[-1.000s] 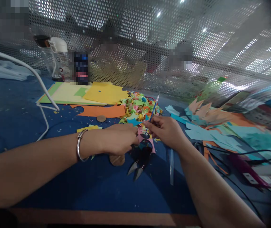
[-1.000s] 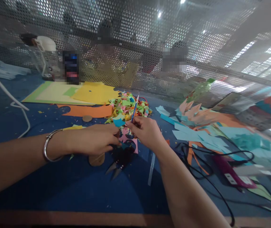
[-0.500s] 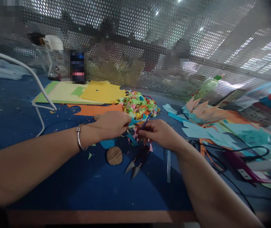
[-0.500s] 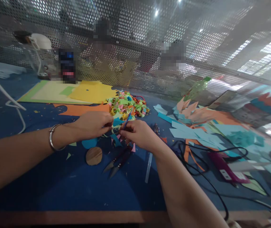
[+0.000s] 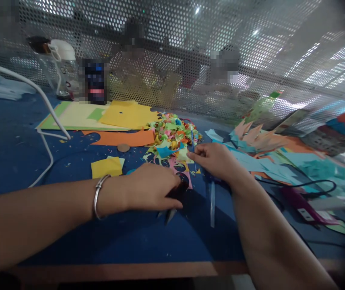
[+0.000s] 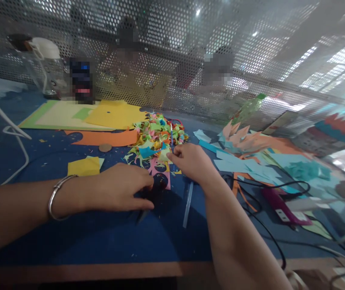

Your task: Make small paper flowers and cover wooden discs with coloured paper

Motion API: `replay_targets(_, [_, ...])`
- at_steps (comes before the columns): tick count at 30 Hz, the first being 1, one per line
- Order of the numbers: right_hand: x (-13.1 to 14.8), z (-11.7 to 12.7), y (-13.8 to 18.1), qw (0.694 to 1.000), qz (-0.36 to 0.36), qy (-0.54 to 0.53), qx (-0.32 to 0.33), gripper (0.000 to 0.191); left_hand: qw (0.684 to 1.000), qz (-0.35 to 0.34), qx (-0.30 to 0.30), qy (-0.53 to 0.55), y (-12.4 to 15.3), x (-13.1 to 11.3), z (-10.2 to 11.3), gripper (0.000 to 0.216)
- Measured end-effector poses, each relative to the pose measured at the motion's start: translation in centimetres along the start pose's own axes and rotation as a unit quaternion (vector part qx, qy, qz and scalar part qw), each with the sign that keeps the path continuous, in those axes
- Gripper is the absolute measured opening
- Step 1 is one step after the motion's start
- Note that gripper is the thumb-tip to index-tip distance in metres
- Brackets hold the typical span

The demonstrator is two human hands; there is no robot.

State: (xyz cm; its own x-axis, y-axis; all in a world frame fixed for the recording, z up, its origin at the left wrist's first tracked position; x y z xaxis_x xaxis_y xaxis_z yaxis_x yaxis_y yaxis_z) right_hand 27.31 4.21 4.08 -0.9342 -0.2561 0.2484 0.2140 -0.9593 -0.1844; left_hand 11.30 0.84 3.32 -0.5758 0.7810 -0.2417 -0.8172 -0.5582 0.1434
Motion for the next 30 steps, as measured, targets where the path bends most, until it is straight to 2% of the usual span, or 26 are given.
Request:
replay_targets(3, [-0.1, 0.3, 0.2, 1.000, -0.013, 0.002, 0.002, 0.050, 1.000, 0.012, 0.004, -0.001, 0.4, -0.7, -0.3, 0.032])
replay_targets(7, [1.0, 0.2, 0.1, 1.000, 0.017, -0.007, 0.022, 0.050, 0.999, 0.032, 0.007, -0.012, 0.5, -0.5, -0.2, 0.022])
replay_targets(12, [2.3, -0.6, 0.1, 0.998, 0.054, -0.013, 0.041, 0.041, 0.999, 0.024, -0.029, -0.005, -0.2, -1.3, -0.7, 0.047])
replay_targets(17, [4.4, -1.4, 0.3, 0.992, 0.097, -0.032, 0.069, 0.039, 0.999, -0.015, -0.036, -0.027, 0.2, -2.9, -1.6, 0.032])
replay_targets(20, [5.4, -1.9, 0.4, 0.989, 0.114, -0.047, 0.078, 0.035, 0.997, -0.024, -0.066, -0.034, 1.0, -2.4, 0.1, 0.029])
replay_targets(22, [6.0, -2.2, 0.5, 0.987, 0.129, -0.065, 0.077, 0.030, 0.990, -0.017, -0.134, -0.043, 1.3, -1.5, 2.5, 0.023])
replay_targets(24, [6.4, -2.4, 0.6, 0.983, 0.142, -0.086, 0.072, 0.029, 0.984, 0.002, -0.166, -0.065, 1.1, -0.5, 4.3, 0.031])
replay_targets(25, [6.5, -2.5, 0.7, 0.982, 0.143, -0.097, 0.074, 0.030, 0.983, 0.016, -0.164, -0.081, 0.7, 0.0, 4.7, 0.035])
replay_targets(27, [6.7, -2.7, 0.7, 0.980, 0.142, -0.111, 0.086, 0.029, 0.988, 0.054, -0.110, -0.099, -0.3, 1.0, 4.3, 0.036])
replay_targets(29, [7.0, -2.7, 0.8, 0.978, 0.142, -0.115, 0.101, 0.027, 0.988, 0.097, -0.068, -0.098, -1.0, 1.9, 3.8, 0.032])
replay_targets(30, [7.1, -2.7, 0.9, 0.978, 0.140, -0.114, 0.108, 0.025, 0.989, 0.110, -0.069, -0.077, -1.2, 2.2, 3.9, 0.029])
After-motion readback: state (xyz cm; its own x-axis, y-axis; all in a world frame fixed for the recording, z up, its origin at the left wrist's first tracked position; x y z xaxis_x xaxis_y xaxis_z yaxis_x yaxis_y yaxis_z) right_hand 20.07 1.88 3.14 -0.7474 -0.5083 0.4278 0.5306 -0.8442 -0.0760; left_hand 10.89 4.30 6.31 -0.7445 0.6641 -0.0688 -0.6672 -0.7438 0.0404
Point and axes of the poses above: each hand's wrist, its own y-axis away from the middle knuckle, its own z-axis out of the back of the hand, x = y × z, the point moved 7 cm from there along -y, towards the middle knuckle, and after that the axes turned 14 degrees about z, right-handed, at the moved point
